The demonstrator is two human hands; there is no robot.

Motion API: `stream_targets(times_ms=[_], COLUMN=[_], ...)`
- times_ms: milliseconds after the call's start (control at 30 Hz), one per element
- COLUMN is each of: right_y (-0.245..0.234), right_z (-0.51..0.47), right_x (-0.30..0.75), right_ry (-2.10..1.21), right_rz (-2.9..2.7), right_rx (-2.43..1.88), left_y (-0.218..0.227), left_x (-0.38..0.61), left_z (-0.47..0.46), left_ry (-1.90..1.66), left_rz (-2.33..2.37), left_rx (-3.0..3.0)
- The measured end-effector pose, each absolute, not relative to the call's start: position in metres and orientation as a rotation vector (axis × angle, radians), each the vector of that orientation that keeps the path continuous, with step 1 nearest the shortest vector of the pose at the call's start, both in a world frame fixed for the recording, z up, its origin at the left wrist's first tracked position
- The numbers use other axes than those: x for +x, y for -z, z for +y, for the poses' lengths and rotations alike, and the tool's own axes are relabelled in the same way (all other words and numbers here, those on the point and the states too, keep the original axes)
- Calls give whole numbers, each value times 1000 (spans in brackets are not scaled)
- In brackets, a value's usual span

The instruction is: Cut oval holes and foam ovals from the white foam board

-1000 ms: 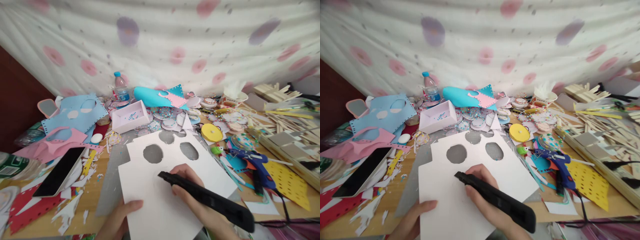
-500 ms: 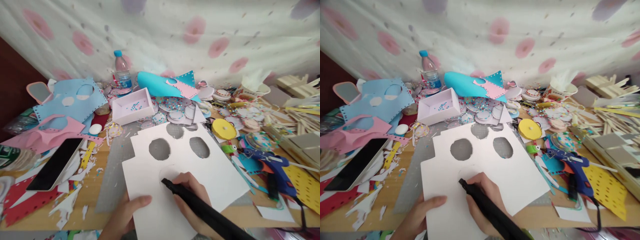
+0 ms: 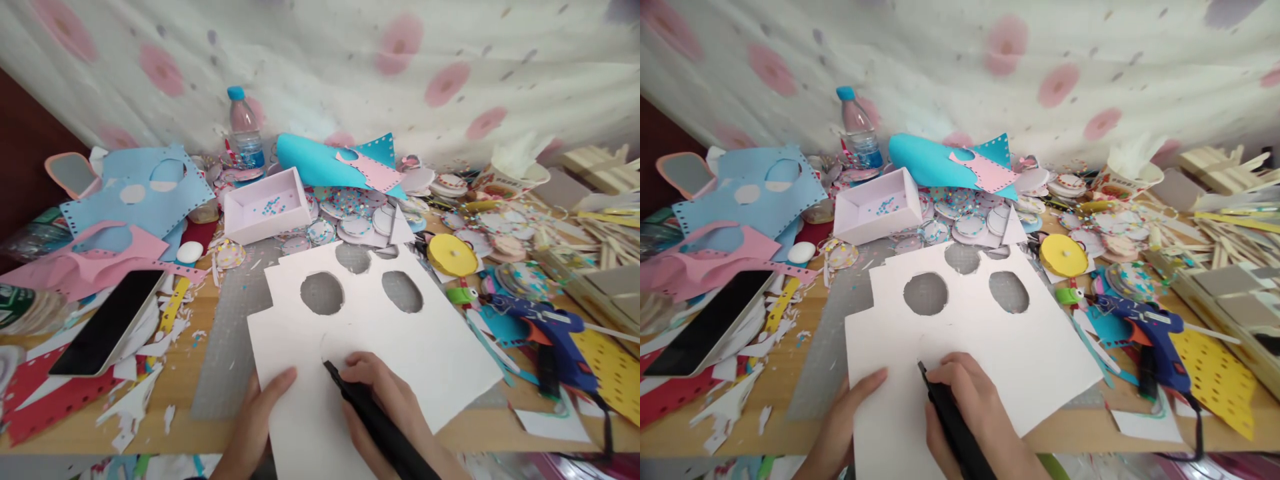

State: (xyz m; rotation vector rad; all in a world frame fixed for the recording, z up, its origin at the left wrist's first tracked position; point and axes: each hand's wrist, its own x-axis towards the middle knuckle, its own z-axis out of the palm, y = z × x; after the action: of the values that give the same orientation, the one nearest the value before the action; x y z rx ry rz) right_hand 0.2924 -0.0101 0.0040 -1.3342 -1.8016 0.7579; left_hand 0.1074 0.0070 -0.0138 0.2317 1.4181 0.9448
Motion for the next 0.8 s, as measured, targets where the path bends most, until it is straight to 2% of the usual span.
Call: stream_targets(times_ms=[267,800], right_y=[-4,-4], right_z=[-12,-5], right_x=[290,286], right_ry=[-653,-769], right_rz=[-1879,-1836], right_rx=[-1315,-1264], left_y=[17,8], left_x=[107,114], left_z=[6,17], left_ry=[-974,-981], left_rz=[1402,1335], left_rx=[215,164])
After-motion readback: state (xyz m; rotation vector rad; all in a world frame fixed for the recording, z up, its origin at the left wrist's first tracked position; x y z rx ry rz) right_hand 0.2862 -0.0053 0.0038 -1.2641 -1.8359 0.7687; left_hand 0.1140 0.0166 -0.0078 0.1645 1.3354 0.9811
